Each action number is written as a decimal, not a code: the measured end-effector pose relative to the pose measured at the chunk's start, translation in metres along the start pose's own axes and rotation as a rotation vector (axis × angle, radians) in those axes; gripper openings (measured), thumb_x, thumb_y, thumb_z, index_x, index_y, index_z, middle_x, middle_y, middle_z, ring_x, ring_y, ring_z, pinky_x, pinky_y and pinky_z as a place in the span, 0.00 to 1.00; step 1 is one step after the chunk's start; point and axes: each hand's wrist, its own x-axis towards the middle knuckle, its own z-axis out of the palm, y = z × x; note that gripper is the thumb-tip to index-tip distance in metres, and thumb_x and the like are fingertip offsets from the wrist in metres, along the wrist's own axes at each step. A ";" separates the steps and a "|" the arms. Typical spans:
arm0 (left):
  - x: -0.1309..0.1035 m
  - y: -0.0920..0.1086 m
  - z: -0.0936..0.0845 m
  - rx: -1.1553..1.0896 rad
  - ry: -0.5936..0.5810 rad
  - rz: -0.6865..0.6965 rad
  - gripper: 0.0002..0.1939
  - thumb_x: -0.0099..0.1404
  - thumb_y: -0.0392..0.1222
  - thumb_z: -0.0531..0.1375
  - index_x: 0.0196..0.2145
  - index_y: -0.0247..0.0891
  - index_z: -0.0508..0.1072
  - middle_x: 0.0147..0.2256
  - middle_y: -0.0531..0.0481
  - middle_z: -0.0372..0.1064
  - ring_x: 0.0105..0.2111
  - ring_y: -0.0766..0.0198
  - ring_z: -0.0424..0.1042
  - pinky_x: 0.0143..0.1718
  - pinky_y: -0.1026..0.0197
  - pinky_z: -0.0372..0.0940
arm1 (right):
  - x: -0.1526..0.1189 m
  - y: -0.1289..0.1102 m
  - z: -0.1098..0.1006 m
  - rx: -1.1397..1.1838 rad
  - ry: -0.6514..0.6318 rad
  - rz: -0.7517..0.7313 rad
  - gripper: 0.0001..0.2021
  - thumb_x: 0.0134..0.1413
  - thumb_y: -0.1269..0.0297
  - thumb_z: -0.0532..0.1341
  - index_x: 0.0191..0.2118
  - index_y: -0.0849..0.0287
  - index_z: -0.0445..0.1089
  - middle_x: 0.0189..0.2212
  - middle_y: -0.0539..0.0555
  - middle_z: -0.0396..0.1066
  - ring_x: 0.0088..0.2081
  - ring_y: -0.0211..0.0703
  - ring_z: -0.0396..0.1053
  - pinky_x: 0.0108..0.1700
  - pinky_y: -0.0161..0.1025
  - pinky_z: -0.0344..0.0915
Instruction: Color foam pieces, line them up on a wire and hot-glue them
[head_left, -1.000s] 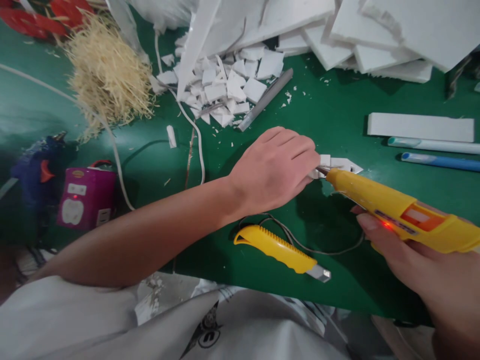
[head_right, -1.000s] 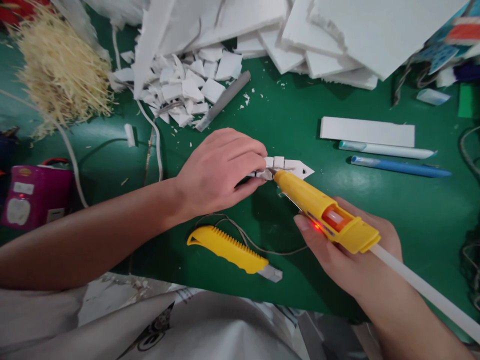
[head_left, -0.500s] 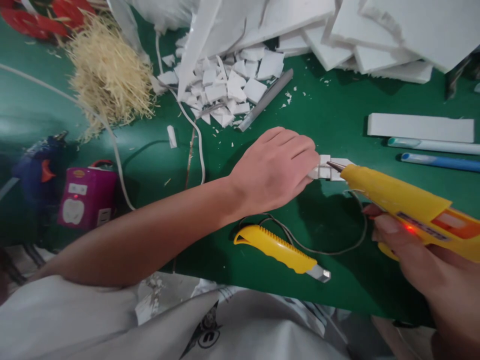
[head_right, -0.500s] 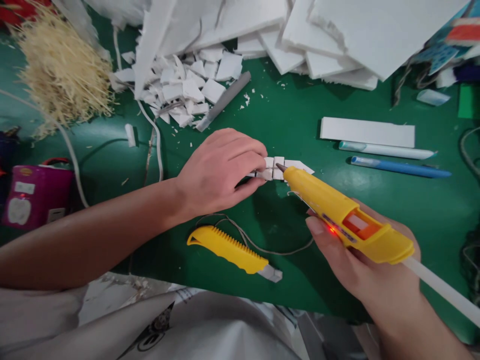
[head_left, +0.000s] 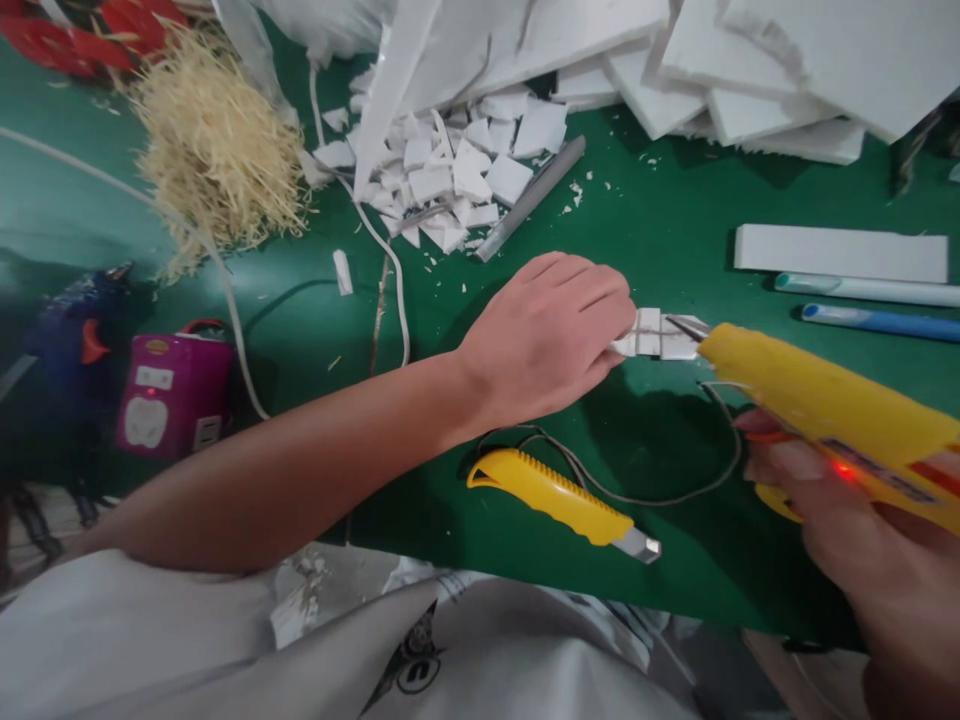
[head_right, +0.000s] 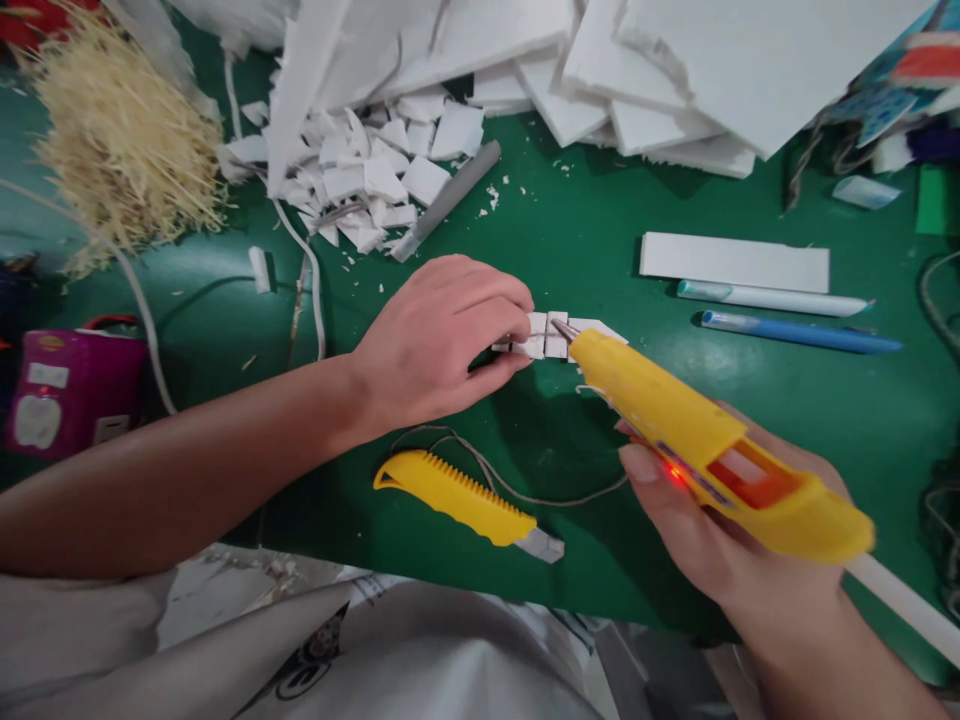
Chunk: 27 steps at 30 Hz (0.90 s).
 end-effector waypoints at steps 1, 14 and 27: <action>0.000 0.000 0.000 -0.004 0.010 0.001 0.04 0.73 0.38 0.58 0.41 0.38 0.73 0.48 0.44 0.77 0.51 0.53 0.76 0.54 0.49 0.67 | 0.002 0.006 0.001 -0.009 -0.051 -0.010 0.13 0.59 0.46 0.69 0.39 0.49 0.78 0.30 0.52 0.81 0.29 0.48 0.79 0.28 0.41 0.75; 0.000 -0.001 0.002 -0.038 0.041 -0.013 0.05 0.73 0.39 0.58 0.41 0.37 0.73 0.48 0.44 0.77 0.49 0.53 0.76 0.53 0.49 0.68 | 0.003 0.025 0.016 -0.173 0.063 -0.150 0.23 0.64 0.36 0.59 0.34 0.51 0.74 0.25 0.51 0.77 0.23 0.43 0.74 0.23 0.40 0.67; 0.001 0.002 0.001 -0.044 -0.011 -0.084 0.07 0.72 0.39 0.57 0.47 0.40 0.71 0.50 0.46 0.77 0.52 0.53 0.75 0.58 0.49 0.66 | -0.004 -0.019 0.008 0.177 0.175 0.411 0.17 0.58 0.40 0.68 0.35 0.47 0.74 0.33 0.55 0.78 0.30 0.50 0.75 0.32 0.52 0.72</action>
